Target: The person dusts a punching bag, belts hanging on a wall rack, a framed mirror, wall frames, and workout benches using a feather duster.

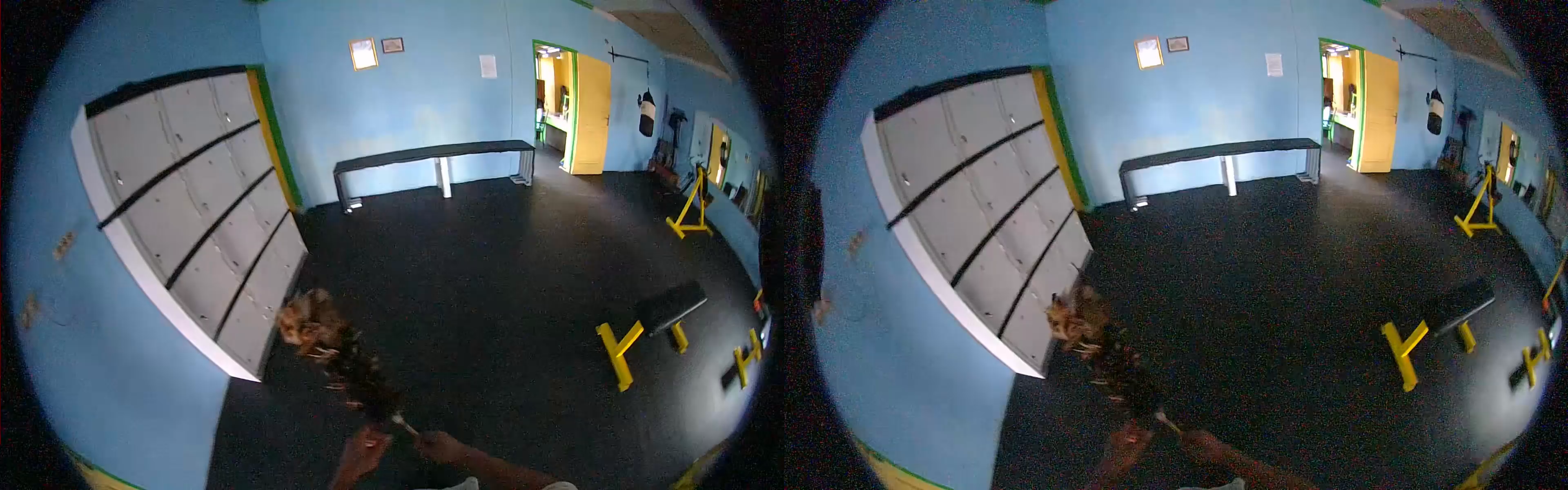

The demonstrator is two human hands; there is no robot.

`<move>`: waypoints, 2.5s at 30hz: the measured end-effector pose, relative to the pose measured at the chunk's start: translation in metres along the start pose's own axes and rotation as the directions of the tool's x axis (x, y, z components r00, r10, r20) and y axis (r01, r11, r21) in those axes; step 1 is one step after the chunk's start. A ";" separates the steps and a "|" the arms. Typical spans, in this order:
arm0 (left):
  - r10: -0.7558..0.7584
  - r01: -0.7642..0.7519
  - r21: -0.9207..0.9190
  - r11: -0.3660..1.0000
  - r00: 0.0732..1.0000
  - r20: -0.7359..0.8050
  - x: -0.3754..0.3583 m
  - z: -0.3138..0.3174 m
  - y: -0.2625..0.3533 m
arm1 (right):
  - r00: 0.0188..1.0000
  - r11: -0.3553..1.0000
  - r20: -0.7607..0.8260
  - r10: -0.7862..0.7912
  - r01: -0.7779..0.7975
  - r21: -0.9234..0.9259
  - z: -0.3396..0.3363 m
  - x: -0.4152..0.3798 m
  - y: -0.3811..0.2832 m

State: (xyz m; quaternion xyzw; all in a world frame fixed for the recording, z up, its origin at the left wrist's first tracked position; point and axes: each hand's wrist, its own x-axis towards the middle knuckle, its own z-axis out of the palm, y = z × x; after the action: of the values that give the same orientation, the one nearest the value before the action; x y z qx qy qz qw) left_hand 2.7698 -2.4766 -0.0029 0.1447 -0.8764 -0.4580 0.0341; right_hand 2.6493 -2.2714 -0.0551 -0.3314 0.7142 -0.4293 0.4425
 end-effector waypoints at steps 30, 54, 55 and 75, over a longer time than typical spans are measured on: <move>0.079 -0.019 -0.174 0.985 0.936 0.343 0.801 -0.010 -0.020 | 0.828 0.934 -0.439 0.349 -0.344 0.093 -0.548 0.410 0.064; -0.182 0.214 -0.276 0.937 0.974 0.135 1.358 -0.116 -0.042 | 0.628 0.789 -0.477 0.614 -0.467 0.401 -0.993 0.793 -0.113; -0.190 0.218 -0.158 0.963 0.966 0.175 1.381 -0.141 0.007 | 0.632 0.785 -0.468 0.618 -0.460 0.414 -1.008 0.811 -0.114; -0.034 0.012 -0.063 0.998 0.931 -0.364 1.800 -0.173 -0.090 | 0.744 0.888 -0.593 0.308 -0.001 0.461 -1.415 1.196 -0.109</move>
State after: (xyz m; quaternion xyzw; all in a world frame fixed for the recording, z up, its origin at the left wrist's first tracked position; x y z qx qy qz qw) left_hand 1.1032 -3.1752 -0.1069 0.2364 -0.8390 -0.4497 0.1950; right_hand 0.8972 -2.8844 -0.0324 0.0075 0.7350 -0.6249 0.2629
